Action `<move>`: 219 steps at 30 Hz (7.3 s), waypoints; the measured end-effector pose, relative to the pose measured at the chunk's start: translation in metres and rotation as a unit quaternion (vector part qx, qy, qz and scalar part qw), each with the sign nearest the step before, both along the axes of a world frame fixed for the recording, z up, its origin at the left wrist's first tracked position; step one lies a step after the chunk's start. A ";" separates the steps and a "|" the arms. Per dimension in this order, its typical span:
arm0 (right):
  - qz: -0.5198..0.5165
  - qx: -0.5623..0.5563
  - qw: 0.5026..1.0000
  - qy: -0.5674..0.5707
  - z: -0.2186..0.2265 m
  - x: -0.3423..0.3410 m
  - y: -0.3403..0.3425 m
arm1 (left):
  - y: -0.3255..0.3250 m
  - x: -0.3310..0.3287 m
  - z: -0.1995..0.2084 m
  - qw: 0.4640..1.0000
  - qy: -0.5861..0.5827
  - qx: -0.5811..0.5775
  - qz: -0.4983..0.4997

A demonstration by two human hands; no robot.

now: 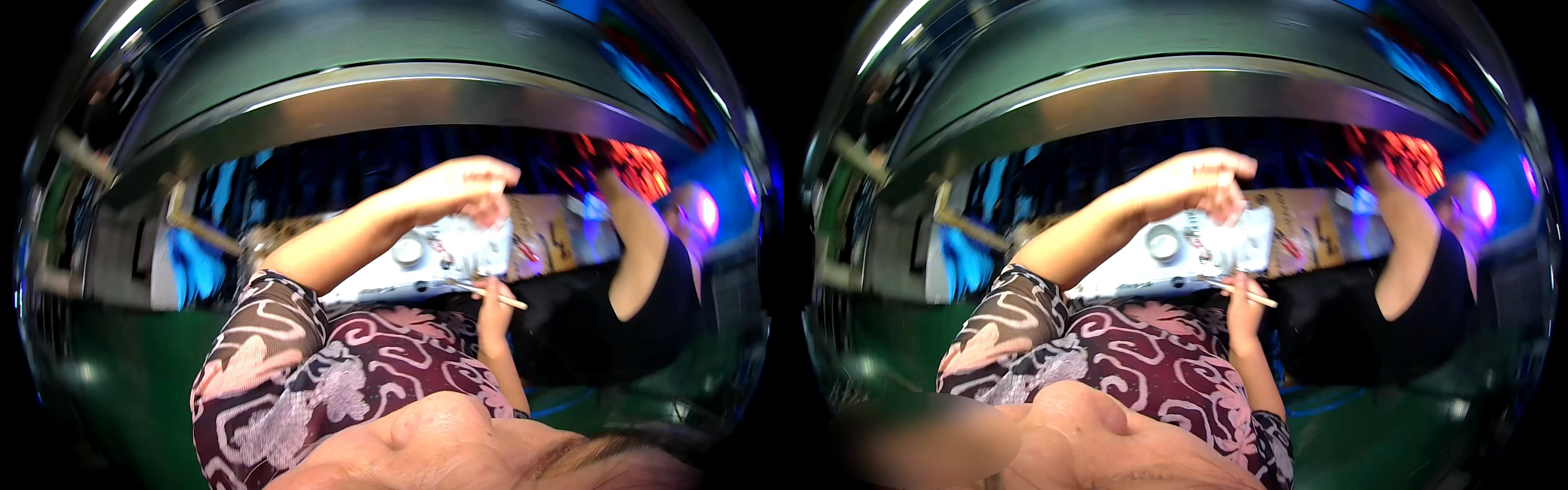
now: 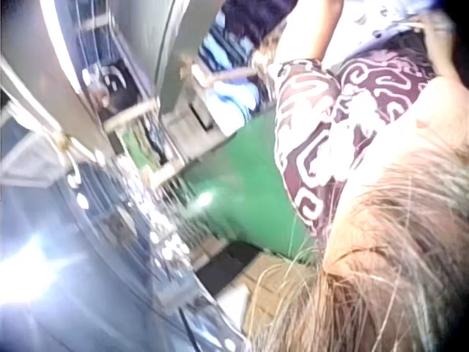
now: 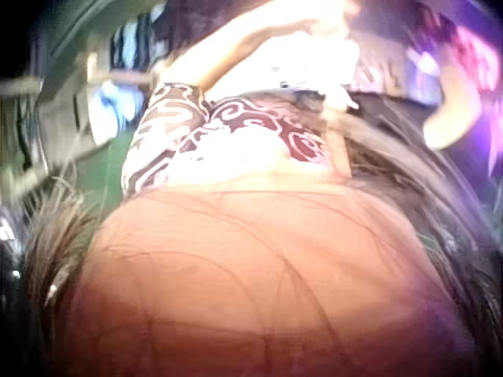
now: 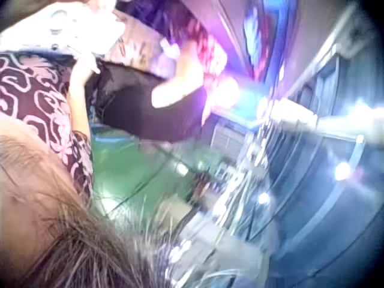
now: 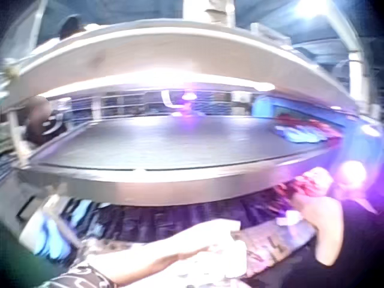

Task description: The person repeatedly applies liquid adhesive onto shoe soles using a brush and places the soles onto a conveyor belt.

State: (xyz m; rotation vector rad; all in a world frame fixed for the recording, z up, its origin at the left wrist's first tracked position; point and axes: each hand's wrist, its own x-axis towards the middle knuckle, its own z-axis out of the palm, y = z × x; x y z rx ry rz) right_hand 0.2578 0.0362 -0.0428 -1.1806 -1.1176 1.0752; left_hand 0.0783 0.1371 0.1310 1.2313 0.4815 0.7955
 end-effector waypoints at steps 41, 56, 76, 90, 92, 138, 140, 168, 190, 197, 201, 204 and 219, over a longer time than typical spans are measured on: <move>0.751 -0.099 0.590 -0.279 0.062 -0.451 -0.051 | -0.323 -0.565 -0.183 0.736 0.317 -0.262 0.538; 0.727 -0.050 0.619 -0.293 0.014 -0.429 -0.020 | -0.390 -0.358 -0.175 0.657 0.207 -0.176 0.703; 0.636 -0.144 0.589 -0.477 0.040 -0.246 0.039 | -0.253 -0.269 -0.193 0.802 0.276 -0.095 0.522; 0.534 -0.022 0.807 -0.252 -0.011 -0.194 0.075 | -0.201 -0.187 -0.093 0.655 0.480 0.126 0.569; 0.484 -0.089 0.844 -0.215 0.028 -0.173 0.082 | -0.198 -0.171 -0.099 0.648 0.585 0.122 0.472; 0.129 0.166 0.941 -0.263 -0.020 -0.040 0.094 | -0.214 -0.162 -0.121 0.875 0.074 -0.386 0.281; 0.137 0.141 0.951 -0.240 -0.012 -0.035 0.092 | -0.216 -0.160 -0.120 0.876 0.072 -0.383 0.285; 0.253 0.208 0.938 -0.112 0.082 -0.064 0.030 | -0.132 -0.088 -0.100 0.831 0.214 0.054 0.511; 0.225 0.308 0.904 -0.195 0.081 -0.071 0.031 | -0.136 -0.087 -0.108 0.801 0.298 0.145 0.499; 0.230 0.327 0.887 -0.230 0.078 -0.074 0.034 | -0.135 -0.084 -0.105 0.799 0.292 0.152 0.504; 0.202 0.323 0.901 -0.207 0.076 -0.070 0.036 | -0.136 -0.086 -0.110 0.793 0.287 0.163 0.512; 0.195 0.339 0.899 -0.194 0.078 -0.070 0.035 | -0.137 -0.086 -0.110 0.800 0.289 0.150 0.503; 0.224 0.343 0.891 -0.196 0.074 -0.079 0.029 | -0.133 -0.083 -0.114 0.779 0.287 0.191 0.524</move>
